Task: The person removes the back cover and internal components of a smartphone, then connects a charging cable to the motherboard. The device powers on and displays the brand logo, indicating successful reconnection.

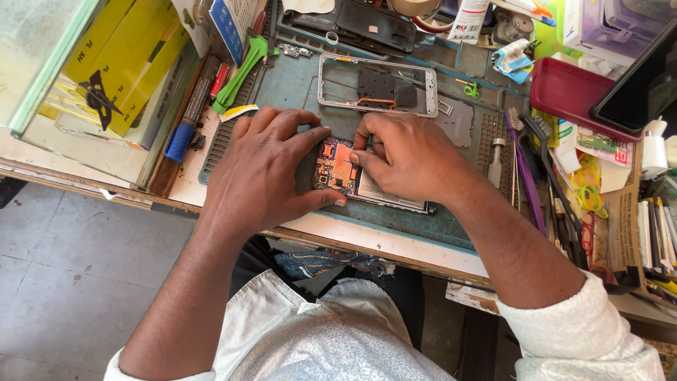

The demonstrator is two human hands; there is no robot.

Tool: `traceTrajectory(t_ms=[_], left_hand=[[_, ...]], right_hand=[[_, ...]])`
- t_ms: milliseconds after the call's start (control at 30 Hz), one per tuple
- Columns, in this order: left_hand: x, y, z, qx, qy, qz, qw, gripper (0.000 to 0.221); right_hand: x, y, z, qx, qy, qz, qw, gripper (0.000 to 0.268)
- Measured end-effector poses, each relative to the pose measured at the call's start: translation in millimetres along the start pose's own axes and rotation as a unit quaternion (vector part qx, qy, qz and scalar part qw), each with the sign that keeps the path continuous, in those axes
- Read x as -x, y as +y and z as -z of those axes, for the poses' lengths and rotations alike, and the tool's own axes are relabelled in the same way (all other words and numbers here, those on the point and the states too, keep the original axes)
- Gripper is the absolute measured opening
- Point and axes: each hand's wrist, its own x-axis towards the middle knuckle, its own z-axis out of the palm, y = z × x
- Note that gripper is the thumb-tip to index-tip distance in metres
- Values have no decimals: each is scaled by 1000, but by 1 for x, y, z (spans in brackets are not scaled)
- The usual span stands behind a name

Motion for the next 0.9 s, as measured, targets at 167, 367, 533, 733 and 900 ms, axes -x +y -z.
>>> traceTrajectory(t_ms=[167,367,533,733,900], left_hand=[[1,0,-1,-6,6,-3,1000,88],[1,1,-1,-5,1,10,1000,90],[1,1,-1,-6,-2,9,1000,91],[0,0,0,-9,-5,7,1000,90],[1,0,-1,-6,-6,8,1000,90]], right_hand=[[-3,5,-5,19,1,20,1000,24],[-2,11,-10,0,9,35,999,22],[-1,19,-4,-123,-16,-15,992,18],[1,16,-3,-151,19,-28,988,15],[-2,12,-2,-142,18,-49,989,14]])
